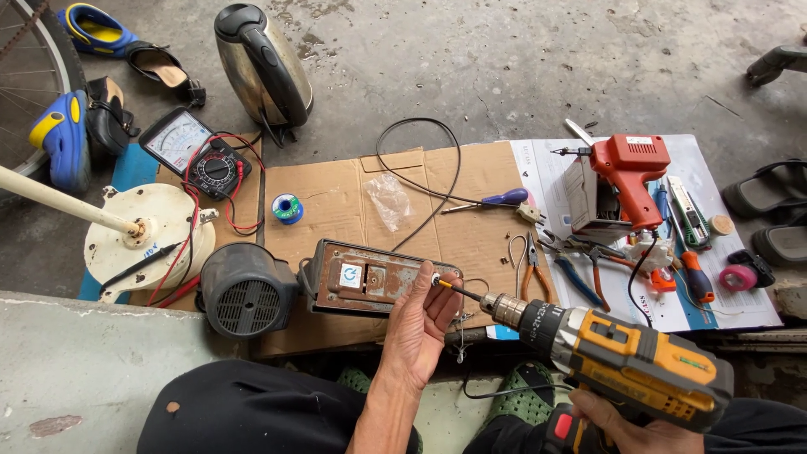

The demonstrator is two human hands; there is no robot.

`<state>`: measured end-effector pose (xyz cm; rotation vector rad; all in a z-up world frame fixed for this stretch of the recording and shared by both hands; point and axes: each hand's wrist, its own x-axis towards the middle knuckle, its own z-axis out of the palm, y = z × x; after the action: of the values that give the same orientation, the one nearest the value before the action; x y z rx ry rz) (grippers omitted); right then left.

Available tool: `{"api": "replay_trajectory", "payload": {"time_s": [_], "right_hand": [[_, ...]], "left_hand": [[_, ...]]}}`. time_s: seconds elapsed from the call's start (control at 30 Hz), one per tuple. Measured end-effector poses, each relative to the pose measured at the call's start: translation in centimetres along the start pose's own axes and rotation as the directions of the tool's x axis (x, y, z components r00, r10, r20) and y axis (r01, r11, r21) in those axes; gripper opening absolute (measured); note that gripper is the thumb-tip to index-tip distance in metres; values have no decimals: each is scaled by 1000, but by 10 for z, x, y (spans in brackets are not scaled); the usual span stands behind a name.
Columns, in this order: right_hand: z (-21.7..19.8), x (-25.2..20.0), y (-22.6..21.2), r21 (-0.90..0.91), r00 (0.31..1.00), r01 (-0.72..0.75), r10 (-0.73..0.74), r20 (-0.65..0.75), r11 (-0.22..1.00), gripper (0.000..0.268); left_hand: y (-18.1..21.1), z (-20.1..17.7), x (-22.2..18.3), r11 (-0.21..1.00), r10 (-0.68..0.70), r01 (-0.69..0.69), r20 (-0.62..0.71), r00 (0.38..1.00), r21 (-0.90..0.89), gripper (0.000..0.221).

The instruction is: The person uses a cordless drill to remove and install screws on a small metal box. They repeatedly pick up screws, align them with the drill bit, and drive them into the device casing. The person also handles the device casing and a separate motor housing, placing them on the work surface.

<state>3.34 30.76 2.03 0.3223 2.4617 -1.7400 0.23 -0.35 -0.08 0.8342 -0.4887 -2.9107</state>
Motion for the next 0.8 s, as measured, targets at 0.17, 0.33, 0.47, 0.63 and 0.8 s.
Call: {"api": "replay_trajectory", "payload": {"time_s": [0.17, 0.33, 0.47, 0.63, 0.8], "right_hand": [[-6, -1, 10, -216, 973, 221, -230, -16, 951, 76], [-15, 10, -12, -107, 993, -69, 78, 85, 992, 62], [-14, 22, -31, 230, 939, -28, -54, 340, 973, 67], [-20, 30, -21, 101, 962, -153, 125, 242, 983, 66], [-1, 46, -44, -12, 913, -351, 345, 220, 936, 60]], "left_hand": [[3, 1, -2, 996, -39, 44, -58, 998, 80, 35], [-7, -3, 7, 995, -80, 79, 5, 997, 64, 34], [-13, 0, 14, 990, -130, 130, 7, 991, 48, 33], [-38, -3, 33, 982, -189, 189, -50, 981, -9, 31], [-69, -6, 49, 979, -183, 163, -169, 969, -126, 35]]}}
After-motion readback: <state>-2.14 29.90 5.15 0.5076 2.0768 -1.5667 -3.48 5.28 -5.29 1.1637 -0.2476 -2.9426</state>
